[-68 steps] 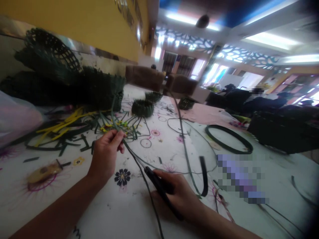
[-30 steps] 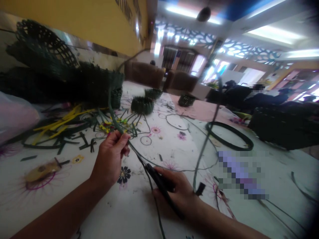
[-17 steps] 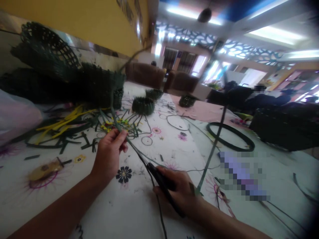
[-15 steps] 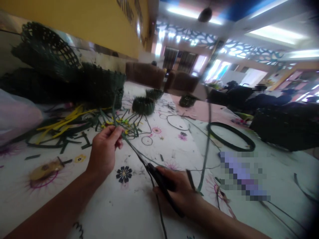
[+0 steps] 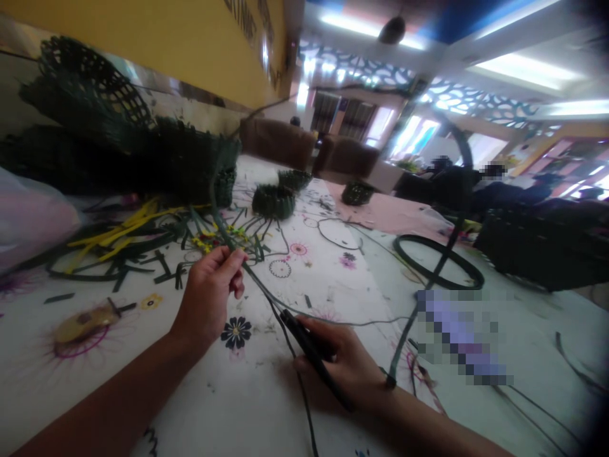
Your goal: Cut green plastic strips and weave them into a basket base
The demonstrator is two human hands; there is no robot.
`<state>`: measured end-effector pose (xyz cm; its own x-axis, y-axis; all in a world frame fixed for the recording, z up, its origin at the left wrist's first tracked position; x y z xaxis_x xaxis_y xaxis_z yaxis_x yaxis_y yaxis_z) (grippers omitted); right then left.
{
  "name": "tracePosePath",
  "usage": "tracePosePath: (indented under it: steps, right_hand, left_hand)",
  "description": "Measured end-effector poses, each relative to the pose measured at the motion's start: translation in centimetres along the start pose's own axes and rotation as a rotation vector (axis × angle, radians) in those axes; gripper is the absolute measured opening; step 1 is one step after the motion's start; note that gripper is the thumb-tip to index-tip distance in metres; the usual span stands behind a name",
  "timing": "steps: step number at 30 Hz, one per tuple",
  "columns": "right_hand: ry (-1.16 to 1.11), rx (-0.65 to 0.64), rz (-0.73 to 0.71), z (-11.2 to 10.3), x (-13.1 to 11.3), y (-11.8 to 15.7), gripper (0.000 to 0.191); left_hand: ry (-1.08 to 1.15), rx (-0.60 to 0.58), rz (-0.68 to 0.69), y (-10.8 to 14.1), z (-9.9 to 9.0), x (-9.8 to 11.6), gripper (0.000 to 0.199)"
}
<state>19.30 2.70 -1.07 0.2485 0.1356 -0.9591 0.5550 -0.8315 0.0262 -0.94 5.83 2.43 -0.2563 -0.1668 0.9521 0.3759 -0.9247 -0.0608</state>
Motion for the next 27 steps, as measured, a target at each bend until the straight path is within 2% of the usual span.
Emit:
tracePosePath:
  steps: [6, 13, 18, 22, 27]
  right_hand:
    - [-0.024, 0.010, 0.016, -0.1, 0.2, 0.0, 0.031]
    - [-0.014, 0.013, 0.025, 0.0, -0.9, 0.3, 0.017]
    - [0.053, 0.024, 0.015, -0.3, -1.0, 0.2, 0.013]
    - [0.084, 0.041, -0.008, -0.3, -0.6, 0.1, 0.018]
    - [-0.007, 0.040, 0.025, -0.1, 0.0, 0.1, 0.024]
  left_hand:
    - [0.004, -0.002, -0.003, 0.3, 0.2, 0.1, 0.019]
    - [0.038, -0.023, -0.017, 0.1, 0.3, -0.1, 0.020]
    - [-0.055, -0.001, 0.038, -0.5, -0.4, 0.5, 0.019]
    - [-0.080, 0.046, 0.082, -1.0, -1.1, 0.9, 0.019]
    - [-0.057, -0.025, 0.042, -0.4, 0.0, 0.1, 0.022]
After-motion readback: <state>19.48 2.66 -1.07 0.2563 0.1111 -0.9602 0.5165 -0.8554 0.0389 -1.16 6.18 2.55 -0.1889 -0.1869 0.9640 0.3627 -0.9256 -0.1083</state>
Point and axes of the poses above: each hand's wrist, its own y-axis away from the middle knuckle, its own z-axis out of the palm, x = y × z, the point moved 10 cm from there along -y, towards the middle knuckle, and after that the axes turned 6 degrees about -y, right-handed, at the moved point
